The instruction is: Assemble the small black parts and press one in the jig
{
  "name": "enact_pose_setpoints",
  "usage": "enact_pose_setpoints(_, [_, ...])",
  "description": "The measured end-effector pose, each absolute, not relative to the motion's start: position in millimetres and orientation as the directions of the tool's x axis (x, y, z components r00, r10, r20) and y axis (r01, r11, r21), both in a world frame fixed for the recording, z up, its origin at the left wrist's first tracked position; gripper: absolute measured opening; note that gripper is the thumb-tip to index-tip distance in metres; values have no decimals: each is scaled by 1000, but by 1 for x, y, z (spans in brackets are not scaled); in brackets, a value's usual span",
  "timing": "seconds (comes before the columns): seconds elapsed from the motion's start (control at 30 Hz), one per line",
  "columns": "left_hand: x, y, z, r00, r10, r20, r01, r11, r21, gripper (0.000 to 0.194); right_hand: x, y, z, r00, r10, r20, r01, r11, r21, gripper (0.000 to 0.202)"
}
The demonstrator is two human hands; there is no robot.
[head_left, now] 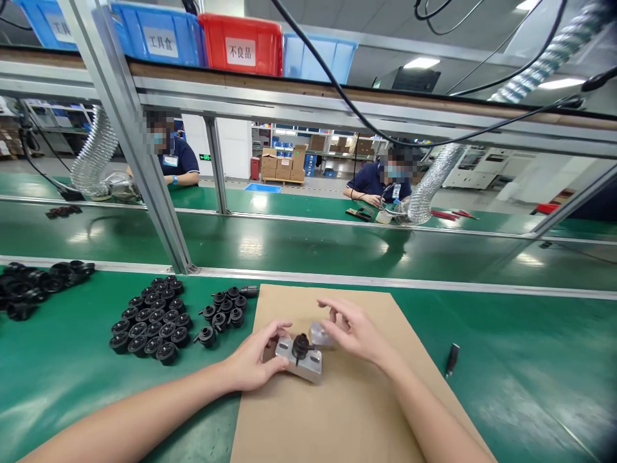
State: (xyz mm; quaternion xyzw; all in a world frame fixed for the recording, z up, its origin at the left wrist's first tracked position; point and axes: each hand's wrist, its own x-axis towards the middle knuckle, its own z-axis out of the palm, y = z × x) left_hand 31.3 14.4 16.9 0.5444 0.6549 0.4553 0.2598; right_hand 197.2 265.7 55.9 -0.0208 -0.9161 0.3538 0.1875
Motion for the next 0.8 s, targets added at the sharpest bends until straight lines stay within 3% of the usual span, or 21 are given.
enact_pose_setpoints(0.13, [31, 12, 15, -223, 965, 136, 529, 3, 849, 72, 201, 288, 53, -991, 78, 110, -17, 735, -678, 68])
enact_pose_setpoints(0.23, [30, 11, 13, -211, 969, 129, 540, 6, 842, 71, 200, 288, 51, -999, 25, 23, 3, 738, -675, 67])
enact_pose_setpoints(0.3, [30, 11, 11, -196, 969, 150, 545, -19, 839, 69, 201, 286, 52, -999, 13, 37, -13, 770, -638, 59])
enact_pose_setpoints(0.37, [30, 12, 11, -190, 967, 169, 545, -39, 838, 67, 203, 285, 54, -996, 60, 63, 10, 797, -604, 63])
enact_pose_setpoints(0.53, [33, 13, 11, -225, 960, 168, 533, -23, 846, 61, 204, 275, 55, -938, 336, 80, 236, 792, -562, 71])
enact_pose_setpoints(0.63, [33, 14, 11, -226, 958, 177, 528, -32, 849, 61, 203, 270, 53, -942, 314, 115, 204, 811, -549, 63])
enact_pose_setpoints(0.8, [31, 14, 10, -227, 957, 181, 527, -36, 849, 62, 203, 275, 49, -964, 232, 131, 116, 807, -579, 70])
